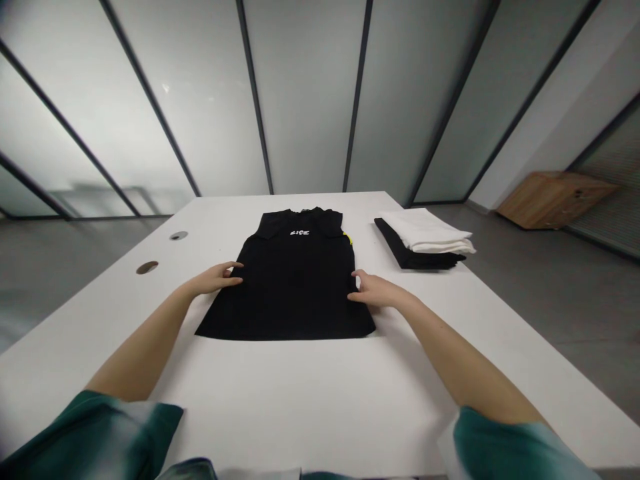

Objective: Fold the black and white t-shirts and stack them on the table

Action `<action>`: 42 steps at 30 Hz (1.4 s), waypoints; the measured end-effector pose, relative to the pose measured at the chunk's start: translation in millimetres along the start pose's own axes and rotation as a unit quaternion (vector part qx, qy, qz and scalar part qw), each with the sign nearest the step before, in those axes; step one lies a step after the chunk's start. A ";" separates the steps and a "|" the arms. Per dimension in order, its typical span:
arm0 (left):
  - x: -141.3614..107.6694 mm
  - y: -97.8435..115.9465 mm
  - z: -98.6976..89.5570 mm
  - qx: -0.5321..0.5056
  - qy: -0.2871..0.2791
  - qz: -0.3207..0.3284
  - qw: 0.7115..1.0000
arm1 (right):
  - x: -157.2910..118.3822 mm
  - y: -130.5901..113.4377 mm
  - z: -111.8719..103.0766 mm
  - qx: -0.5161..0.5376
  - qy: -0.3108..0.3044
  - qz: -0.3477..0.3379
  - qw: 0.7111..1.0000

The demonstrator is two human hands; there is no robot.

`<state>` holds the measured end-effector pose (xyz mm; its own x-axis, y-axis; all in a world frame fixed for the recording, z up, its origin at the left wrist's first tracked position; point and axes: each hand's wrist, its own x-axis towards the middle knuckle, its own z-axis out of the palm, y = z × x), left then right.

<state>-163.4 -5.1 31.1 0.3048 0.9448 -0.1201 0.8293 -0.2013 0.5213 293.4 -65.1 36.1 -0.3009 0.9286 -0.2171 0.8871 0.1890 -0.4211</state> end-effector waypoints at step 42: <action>65.8 -0.1 33.8 0.083 0.247 -0.214 0.941 | 104.8 22.5 13.9 -0.077 0.257 0.179 0.947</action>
<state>-127.6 48.4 -5.4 -0.2955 0.9449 0.1406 0.9008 0.2266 0.3704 276.9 32.0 -8.3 0.2030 0.9672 0.1525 0.9527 -0.1592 -0.2588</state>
